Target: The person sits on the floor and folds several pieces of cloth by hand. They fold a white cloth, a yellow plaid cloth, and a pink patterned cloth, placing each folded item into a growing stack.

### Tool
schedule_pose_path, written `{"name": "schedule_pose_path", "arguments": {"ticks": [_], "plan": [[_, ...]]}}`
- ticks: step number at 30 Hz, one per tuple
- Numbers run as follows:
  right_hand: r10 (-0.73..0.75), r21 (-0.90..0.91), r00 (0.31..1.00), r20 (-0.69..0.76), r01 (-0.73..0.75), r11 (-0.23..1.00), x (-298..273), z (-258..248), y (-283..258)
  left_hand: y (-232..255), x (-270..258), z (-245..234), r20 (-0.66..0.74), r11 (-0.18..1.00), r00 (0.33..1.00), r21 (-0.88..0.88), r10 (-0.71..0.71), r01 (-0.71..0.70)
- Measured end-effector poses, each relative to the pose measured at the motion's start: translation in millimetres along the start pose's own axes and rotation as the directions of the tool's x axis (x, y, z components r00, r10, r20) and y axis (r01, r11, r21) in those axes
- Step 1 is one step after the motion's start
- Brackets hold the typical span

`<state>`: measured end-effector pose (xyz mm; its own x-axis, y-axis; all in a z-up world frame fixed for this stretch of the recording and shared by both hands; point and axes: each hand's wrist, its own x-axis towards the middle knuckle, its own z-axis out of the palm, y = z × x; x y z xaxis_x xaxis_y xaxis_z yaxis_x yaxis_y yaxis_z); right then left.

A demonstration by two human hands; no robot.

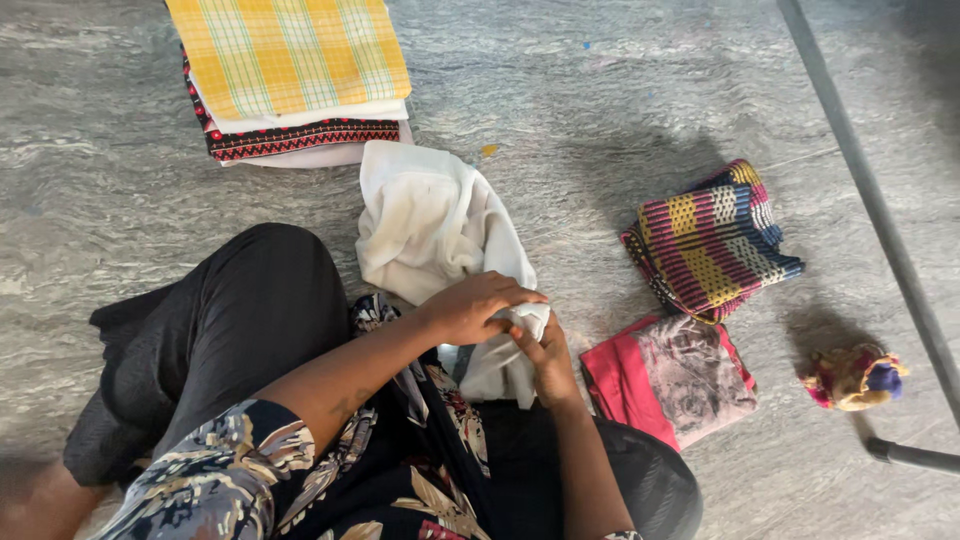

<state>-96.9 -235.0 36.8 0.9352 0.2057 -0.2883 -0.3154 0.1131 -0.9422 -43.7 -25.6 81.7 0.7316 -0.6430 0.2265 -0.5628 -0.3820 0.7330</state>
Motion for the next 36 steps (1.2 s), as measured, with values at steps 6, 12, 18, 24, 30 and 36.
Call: {"name": "schedule_pose_path", "arguments": {"ticks": [6, 12, 18, 24, 30, 36], "plan": [[0.088, 0.237, 0.995, 0.051, -0.098, 0.966, -34, 2, -40, 24, -8, -24, -0.127, 0.981, 0.981, 0.108, -0.149, 0.163], [0.135, 0.58, 0.932, -0.338, 0.093, 0.809, -58, -65, -38, -1, -12, -64, -0.364, 0.799, 0.768, -0.521, -0.526, 0.3], [-0.028, 0.627, 0.75, -0.661, 0.572, 0.529, -99, -183, -43, -37, -51, -138, -0.616, 0.652, 0.478, -0.75, -0.626, -0.114], [-0.288, 0.641, 0.734, -0.615, 0.678, 0.359, -95, -204, -117, 2, -23, -174, -0.596, 0.58, 0.52, -0.785, -0.611, -0.218], [-0.381, 0.477, 0.663, -0.644, 0.738, 0.477, -105, -234, -159, 32, 28, -241, -0.92, 0.717, 0.388, -0.31, -0.06, -0.625], [-0.169, 0.555, 0.73, -0.663, 0.63, 0.544, -111, -231, -107, 34, -9, -203, -0.855, 0.812, 0.457, -0.439, -0.245, -0.386]]}}
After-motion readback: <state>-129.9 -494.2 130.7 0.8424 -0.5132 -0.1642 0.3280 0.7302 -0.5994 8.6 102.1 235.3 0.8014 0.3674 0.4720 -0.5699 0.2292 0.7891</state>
